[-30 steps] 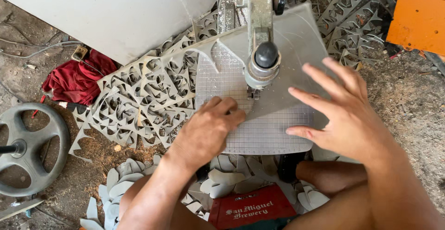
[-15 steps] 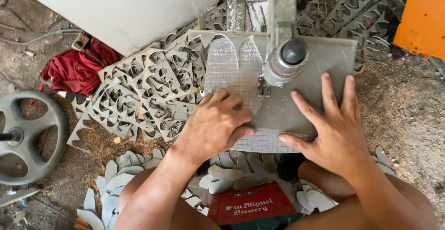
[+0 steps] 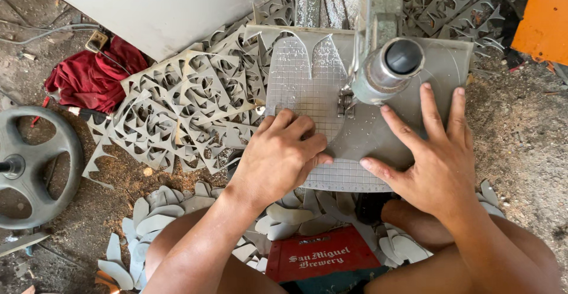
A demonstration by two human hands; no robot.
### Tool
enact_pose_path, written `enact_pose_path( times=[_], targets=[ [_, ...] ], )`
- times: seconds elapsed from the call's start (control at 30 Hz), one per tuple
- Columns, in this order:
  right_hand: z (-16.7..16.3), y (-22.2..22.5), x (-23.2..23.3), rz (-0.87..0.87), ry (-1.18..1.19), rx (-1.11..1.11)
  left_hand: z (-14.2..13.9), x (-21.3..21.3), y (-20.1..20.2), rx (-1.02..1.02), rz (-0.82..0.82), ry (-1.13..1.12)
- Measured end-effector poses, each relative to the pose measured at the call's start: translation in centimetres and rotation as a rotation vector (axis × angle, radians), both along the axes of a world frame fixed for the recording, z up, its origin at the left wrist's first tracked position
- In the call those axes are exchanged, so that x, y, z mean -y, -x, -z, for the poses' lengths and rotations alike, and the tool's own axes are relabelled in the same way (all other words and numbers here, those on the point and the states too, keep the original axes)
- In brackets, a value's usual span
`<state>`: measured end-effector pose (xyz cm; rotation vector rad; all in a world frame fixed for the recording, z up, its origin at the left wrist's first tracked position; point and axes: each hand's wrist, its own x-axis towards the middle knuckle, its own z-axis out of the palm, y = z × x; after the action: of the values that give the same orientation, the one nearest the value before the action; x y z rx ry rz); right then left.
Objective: The person uses a band saw to cut curved shapes from a gray sole material. They guide the material along marked lines, remove cut pieces, and continue cutting additional shapes from the same sheet.
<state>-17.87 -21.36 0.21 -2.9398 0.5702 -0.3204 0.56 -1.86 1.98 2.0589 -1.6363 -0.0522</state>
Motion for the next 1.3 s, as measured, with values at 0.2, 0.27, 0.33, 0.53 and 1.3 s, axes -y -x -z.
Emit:
enact_pose_path(
  times=[0.2,0.27,0.33,0.53,1.3],
  targets=[
    [0.0,0.0,0.4,-0.022,-0.008,0.003,-0.2,0.0,0.1,-0.026,0.052,-0.016],
    [-0.2,0.4,0.2,-0.035,0.000,-0.018,-0.2,0.3,0.4,-0.032,0.088,-0.023],
    [-0.4,0.8,-0.2,-0.038,0.013,-0.027,-0.1,0.3,0.8,-0.032,0.111,-0.034],
    [0.1,1.2,-0.8,-0.024,0.027,-0.021,0.4,-0.4,1.2,-0.055,0.091,-0.042],
    [-0.1,-0.5,0.2,0.027,0.031,-0.051,0.6,0.5,0.2,-0.032,0.027,0.024]
  ],
)
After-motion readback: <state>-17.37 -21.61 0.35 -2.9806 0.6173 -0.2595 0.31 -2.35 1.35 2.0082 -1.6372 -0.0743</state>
